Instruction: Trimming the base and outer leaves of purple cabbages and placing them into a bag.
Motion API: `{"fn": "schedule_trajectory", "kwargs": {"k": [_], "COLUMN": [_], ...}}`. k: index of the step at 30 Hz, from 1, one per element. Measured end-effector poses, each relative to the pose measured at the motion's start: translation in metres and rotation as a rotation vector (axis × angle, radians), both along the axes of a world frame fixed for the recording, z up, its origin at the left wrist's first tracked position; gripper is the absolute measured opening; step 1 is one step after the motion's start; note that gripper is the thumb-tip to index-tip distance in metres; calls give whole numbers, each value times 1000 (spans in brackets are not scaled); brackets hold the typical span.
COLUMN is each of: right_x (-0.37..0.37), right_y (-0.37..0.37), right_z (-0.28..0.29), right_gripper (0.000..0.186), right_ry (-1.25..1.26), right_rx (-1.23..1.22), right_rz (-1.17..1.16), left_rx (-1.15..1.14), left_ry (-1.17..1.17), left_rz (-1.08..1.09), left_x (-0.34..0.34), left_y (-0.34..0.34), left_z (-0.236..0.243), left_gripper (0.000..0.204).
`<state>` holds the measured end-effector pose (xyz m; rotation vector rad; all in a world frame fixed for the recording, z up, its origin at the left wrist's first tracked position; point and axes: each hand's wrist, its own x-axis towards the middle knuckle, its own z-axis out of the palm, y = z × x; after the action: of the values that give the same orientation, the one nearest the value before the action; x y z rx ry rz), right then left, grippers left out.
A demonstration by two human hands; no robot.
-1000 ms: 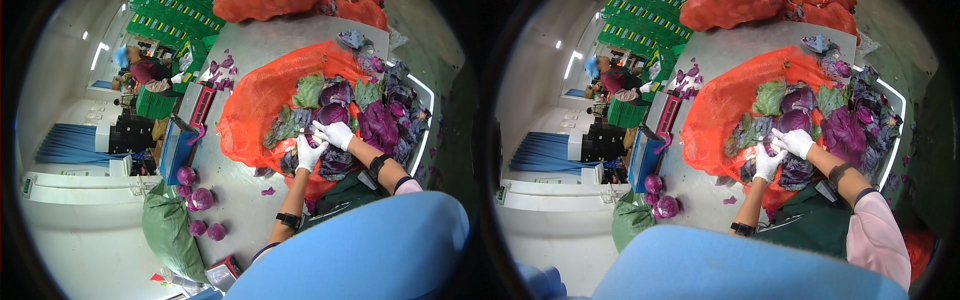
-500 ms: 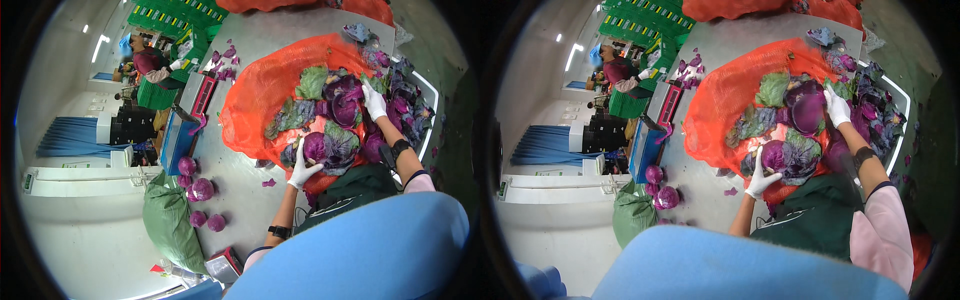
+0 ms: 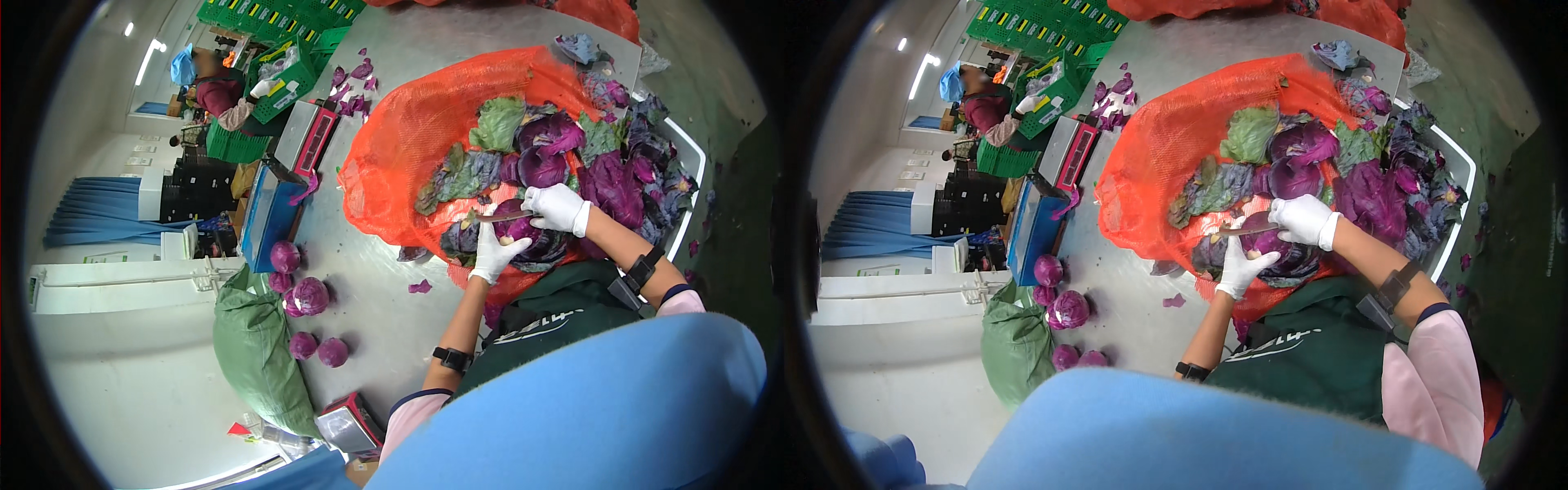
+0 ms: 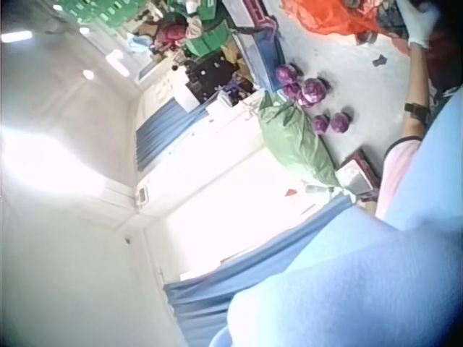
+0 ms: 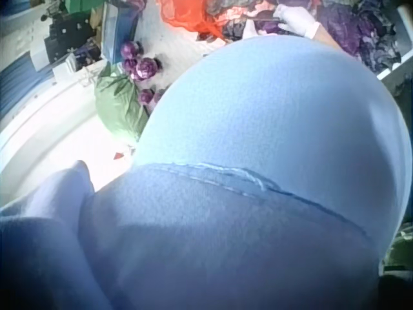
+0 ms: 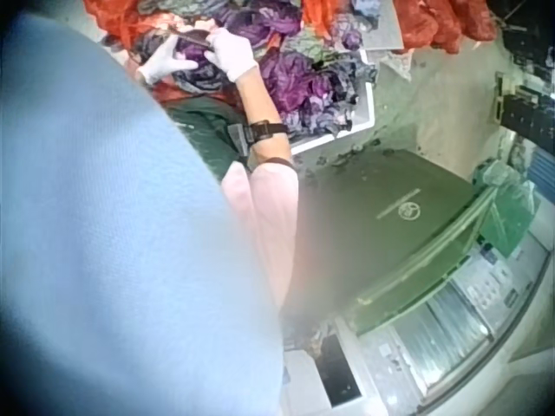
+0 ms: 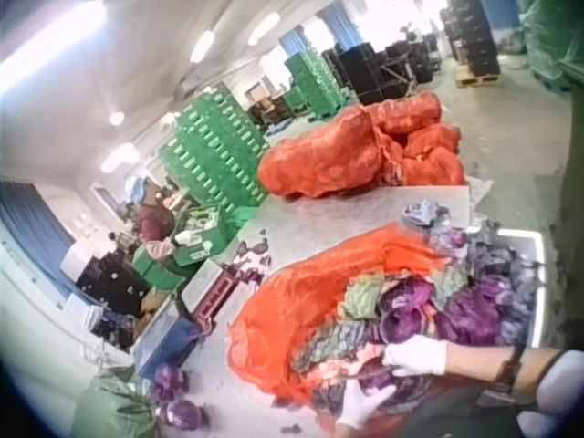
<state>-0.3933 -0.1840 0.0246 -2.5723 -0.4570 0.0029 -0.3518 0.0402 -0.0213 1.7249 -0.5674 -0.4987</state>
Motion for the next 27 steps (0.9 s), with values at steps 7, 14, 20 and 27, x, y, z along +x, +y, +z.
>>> {"fn": "schedule_trajectory", "kwargs": {"k": [7,14,20,27], "right_x": [-1,17,-6,-9], "right_y": [20,-35,29,36], "right_z": [3,5,14,-11], "right_gripper": [12,14,42,26], "right_ry": [-46,633,78,-31], "right_rx": [-147,708,239,-83], "right_rz": [-127,-496,-108,-54], "left_rx": [38,304,278,188], "left_ry": [10,-225,-83,167], "left_rz": [48,-46,1,50], "left_x": [-2,16,12,-1], "left_y": [2,46,53,25], "left_z": [0,-4,-10,13], "left_gripper": [100,113,110,113]}}
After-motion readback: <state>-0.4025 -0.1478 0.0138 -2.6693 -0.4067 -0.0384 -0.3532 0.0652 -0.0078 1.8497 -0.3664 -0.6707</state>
